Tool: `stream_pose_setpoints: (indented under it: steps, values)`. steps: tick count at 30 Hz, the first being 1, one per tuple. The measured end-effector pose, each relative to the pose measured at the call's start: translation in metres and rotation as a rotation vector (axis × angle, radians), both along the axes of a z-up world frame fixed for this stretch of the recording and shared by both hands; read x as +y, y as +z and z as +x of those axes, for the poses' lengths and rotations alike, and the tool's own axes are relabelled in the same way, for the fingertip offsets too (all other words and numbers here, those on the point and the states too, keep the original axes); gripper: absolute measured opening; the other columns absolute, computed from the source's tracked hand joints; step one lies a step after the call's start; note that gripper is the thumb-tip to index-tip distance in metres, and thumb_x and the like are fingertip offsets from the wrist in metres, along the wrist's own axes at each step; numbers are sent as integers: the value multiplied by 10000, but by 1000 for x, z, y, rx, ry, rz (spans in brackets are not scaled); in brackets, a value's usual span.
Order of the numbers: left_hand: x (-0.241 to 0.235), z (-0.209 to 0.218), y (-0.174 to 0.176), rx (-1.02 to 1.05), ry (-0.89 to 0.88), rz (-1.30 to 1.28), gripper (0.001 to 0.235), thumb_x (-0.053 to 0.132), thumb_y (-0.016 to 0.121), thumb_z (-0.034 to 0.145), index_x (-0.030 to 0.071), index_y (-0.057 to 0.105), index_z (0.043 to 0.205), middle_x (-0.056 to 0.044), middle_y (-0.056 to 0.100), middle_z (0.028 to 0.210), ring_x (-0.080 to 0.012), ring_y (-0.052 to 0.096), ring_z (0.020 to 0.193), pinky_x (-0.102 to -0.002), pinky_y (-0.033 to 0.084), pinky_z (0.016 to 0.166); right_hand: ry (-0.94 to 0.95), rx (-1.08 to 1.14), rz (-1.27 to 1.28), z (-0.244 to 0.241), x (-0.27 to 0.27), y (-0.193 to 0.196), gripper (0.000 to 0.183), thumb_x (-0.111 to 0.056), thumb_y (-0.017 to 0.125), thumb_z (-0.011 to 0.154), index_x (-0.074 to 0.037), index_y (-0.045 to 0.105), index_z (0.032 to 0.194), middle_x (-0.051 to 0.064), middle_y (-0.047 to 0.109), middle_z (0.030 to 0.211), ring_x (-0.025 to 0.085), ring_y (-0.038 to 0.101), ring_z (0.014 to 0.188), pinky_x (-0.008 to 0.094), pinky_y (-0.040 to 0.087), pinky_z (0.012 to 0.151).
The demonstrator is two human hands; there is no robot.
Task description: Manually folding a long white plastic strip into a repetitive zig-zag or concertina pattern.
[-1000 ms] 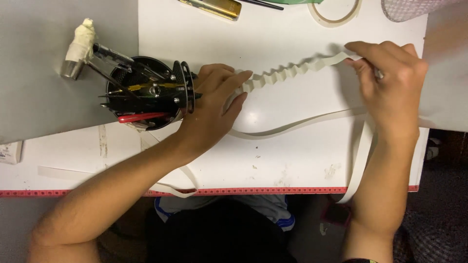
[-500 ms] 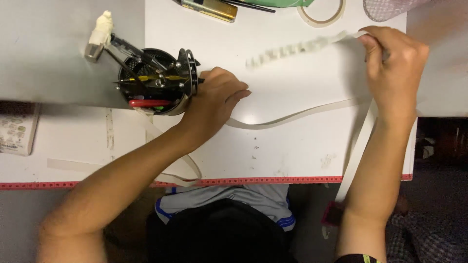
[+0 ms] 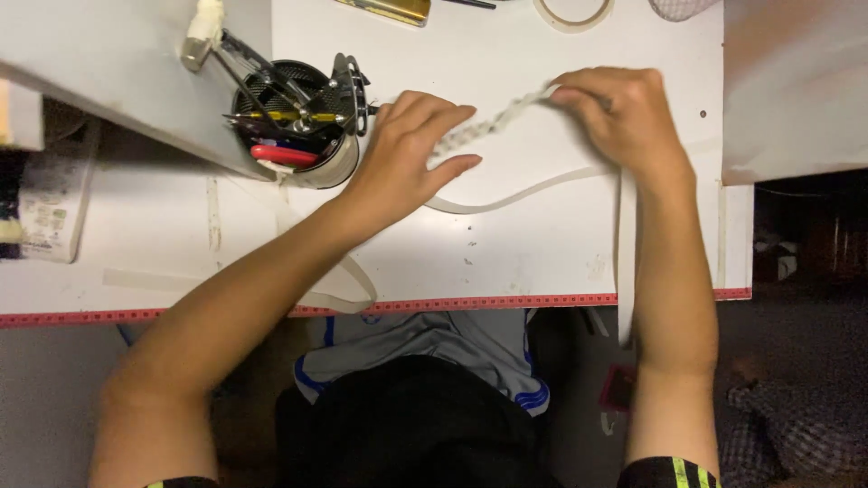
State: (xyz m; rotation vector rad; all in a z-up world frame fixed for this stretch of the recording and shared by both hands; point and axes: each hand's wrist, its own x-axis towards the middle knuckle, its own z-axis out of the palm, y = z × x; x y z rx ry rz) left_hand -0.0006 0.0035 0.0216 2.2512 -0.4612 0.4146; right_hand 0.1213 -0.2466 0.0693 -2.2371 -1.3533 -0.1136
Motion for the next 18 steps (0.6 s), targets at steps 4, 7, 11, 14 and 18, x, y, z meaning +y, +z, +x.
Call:
stream_pose_setpoints:
  steps: [4,7,11,14,18]
  values:
    - [-5,0,1,-60,14,68,419,299,763,857,101,614,1195,-19,641,974,-231,506,981,-360,317,766,27,-26,34,-15,13,0,125,-45,667,1005,74,705,1002,155,720,980,283,683,854,359,516,764]
    - [-4,2,3,-168,81,106,262,220,722,902,96,664,1126,-5,658,888,-217,529,885,-347,353,694,53,-45,23,-20,17,4,114,-33,643,1013,68,696,1005,125,715,926,262,654,764,358,497,703]
    - [-1,3,3,-210,87,46,159,106,679,933,50,671,1081,-55,625,814,-238,530,762,-353,356,664,62,-131,29,-15,11,2,108,-27,664,1015,74,698,1002,138,724,965,275,677,806,377,516,732]
    - [-2,5,5,-226,78,10,163,78,692,926,32,670,1081,-68,608,828,-237,513,759,-351,368,661,52,-145,14,-14,7,2,130,-58,665,1020,60,693,1066,129,722,971,259,659,788,375,493,717]
    - [-1,5,2,-254,24,45,222,-9,736,862,73,668,1057,-47,620,854,-218,568,741,-342,357,615,97,-171,6,-22,16,1,133,-69,667,1005,-2,676,1120,77,709,941,201,623,748,333,417,705]
